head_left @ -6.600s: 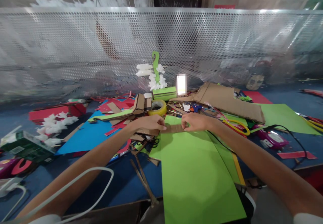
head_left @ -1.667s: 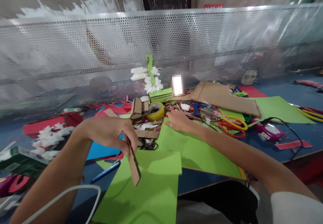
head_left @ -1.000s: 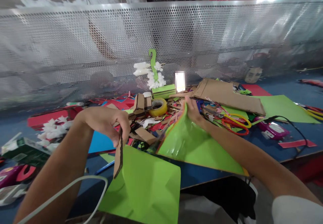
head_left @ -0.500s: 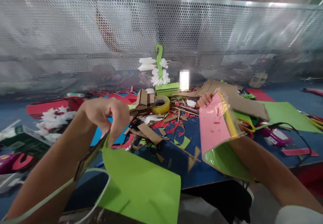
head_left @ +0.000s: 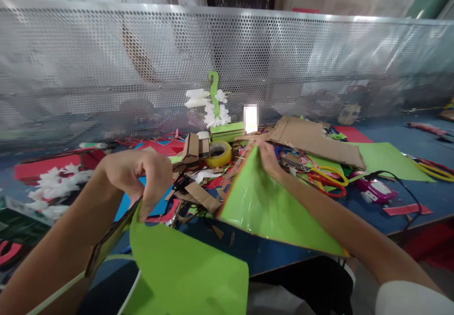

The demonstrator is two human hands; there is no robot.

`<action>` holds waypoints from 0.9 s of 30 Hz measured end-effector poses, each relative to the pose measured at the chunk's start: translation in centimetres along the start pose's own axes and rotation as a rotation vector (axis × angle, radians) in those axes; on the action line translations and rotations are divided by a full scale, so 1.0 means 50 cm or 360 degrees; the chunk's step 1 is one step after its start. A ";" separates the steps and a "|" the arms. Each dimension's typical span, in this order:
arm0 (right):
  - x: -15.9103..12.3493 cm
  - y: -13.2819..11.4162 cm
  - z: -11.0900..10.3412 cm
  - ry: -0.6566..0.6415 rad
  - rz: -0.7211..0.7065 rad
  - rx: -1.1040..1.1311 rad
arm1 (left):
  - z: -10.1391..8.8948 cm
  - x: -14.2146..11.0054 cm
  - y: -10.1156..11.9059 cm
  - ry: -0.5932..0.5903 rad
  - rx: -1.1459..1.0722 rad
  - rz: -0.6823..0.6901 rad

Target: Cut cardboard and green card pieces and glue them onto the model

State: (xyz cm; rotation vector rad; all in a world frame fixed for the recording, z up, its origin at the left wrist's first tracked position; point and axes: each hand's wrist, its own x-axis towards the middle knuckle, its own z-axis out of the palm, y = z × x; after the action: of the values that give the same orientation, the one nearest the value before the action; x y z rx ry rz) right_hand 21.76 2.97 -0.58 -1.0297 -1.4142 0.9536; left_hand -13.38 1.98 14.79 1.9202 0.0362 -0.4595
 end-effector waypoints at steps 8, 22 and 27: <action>-0.029 -0.032 0.030 -0.0568 -0.0392 -0.1033 | 0.008 0.017 -0.008 0.0273 0.0188 0.0355; -0.009 -0.112 -0.113 -0.1166 0.0443 -0.0481 | -0.008 0.266 -0.155 0.1302 -0.0051 -0.0295; 0.004 -0.081 -0.096 -0.1229 0.0112 -0.0877 | -0.018 0.306 -0.181 0.1389 0.0132 -0.0318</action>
State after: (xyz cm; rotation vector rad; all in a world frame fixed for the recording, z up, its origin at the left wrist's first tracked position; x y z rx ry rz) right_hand 26.23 1.96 3.73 -1.1622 -2.3885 1.0988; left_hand -1.12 3.45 1.95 2.0714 0.7872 0.2825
